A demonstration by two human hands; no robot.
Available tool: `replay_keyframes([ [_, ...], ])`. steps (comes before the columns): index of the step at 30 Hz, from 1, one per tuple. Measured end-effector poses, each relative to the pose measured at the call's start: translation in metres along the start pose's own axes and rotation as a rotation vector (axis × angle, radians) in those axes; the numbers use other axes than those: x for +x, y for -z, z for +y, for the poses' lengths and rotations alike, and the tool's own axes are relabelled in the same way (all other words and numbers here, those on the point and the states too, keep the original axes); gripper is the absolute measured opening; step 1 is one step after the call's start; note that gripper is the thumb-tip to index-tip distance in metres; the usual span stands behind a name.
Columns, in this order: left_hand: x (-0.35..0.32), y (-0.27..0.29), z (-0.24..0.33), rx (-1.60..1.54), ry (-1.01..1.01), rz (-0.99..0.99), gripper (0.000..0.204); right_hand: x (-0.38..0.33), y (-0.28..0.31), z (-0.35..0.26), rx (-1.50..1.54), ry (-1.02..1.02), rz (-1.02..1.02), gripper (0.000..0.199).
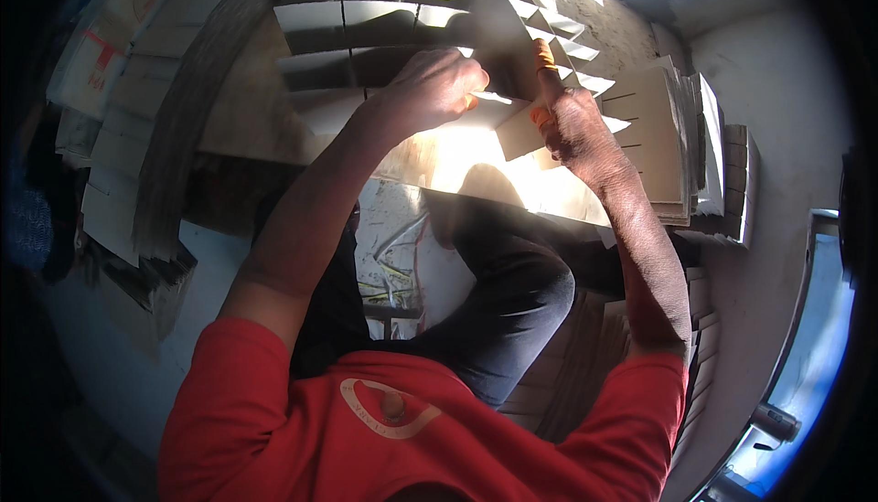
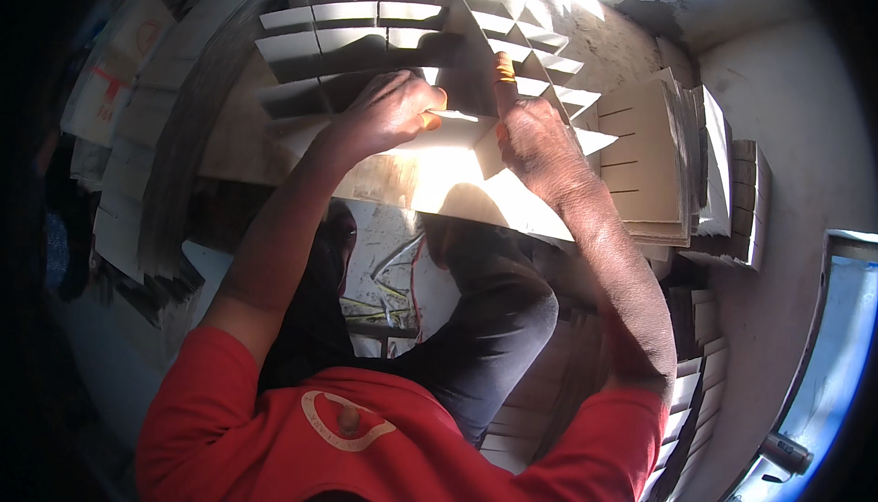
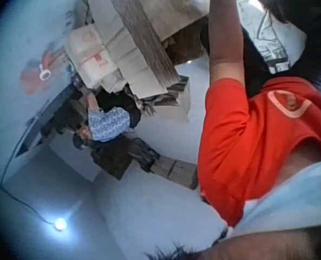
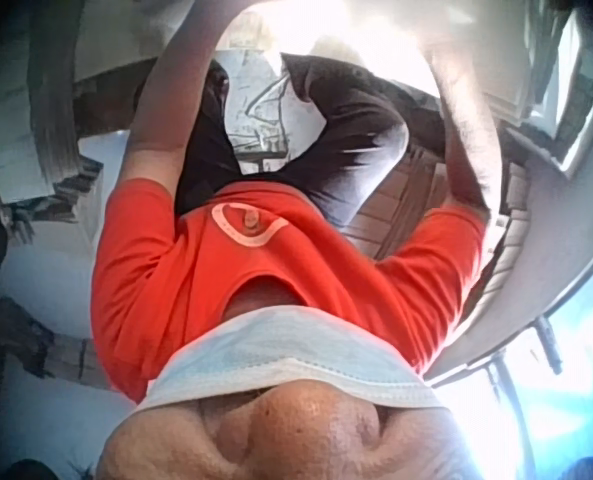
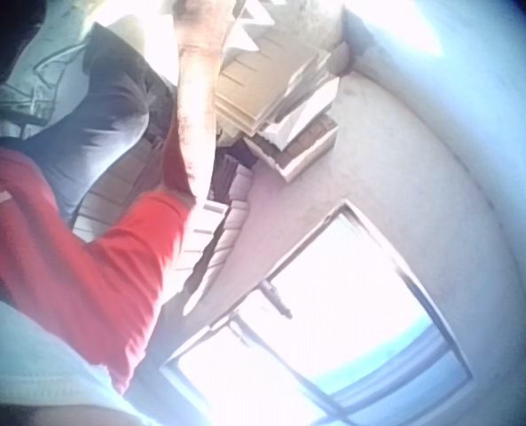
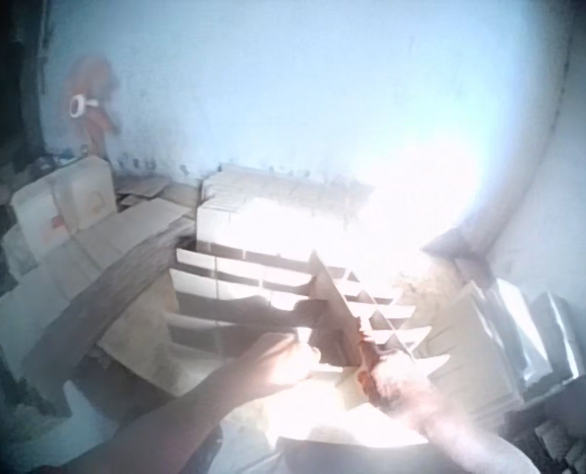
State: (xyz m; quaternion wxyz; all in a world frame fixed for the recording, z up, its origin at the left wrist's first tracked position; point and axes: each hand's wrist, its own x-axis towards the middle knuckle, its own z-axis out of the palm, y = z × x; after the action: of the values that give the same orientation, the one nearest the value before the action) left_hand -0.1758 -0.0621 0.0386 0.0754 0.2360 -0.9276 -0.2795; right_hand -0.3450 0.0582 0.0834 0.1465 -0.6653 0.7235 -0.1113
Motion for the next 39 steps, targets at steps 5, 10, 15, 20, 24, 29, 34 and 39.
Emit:
replay_keyframes([
  [5,-0.005,-0.006,-0.010,-0.047,-0.157,0.189,0.030,-0.001,0.012,-0.012,0.157,-0.025,0.092,0.060],
  [10,-0.019,0.025,-0.003,-0.147,-0.122,-0.010,0.031,-0.015,0.000,0.001,0.067,-0.099,0.121,0.061],
  [15,-0.012,0.026,-0.033,-0.634,0.198,-0.443,0.035,-0.024,-0.007,-0.014,0.032,-0.180,0.330,0.043],
  [20,0.002,0.021,-0.035,-0.708,0.197,-0.706,0.023,-0.025,-0.021,-0.023,0.060,-0.273,0.421,0.042],
  [24,0.014,-0.004,-0.051,-1.104,0.336,-0.593,0.019,-0.024,-0.030,-0.013,0.071,-0.198,0.503,0.040],
  [29,0.032,-0.099,-0.078,-1.196,0.051,-0.344,0.035,-0.024,-0.034,0.003,0.159,-0.109,0.538,0.037],
  [34,0.018,-0.107,-0.032,-1.554,0.112,-0.141,0.034,-0.025,-0.038,0.007,0.228,-0.083,0.558,0.035],
  [39,0.026,-0.115,-0.033,-1.627,0.576,0.010,0.025,-0.028,-0.032,-0.006,0.189,-0.149,0.500,0.031],
])
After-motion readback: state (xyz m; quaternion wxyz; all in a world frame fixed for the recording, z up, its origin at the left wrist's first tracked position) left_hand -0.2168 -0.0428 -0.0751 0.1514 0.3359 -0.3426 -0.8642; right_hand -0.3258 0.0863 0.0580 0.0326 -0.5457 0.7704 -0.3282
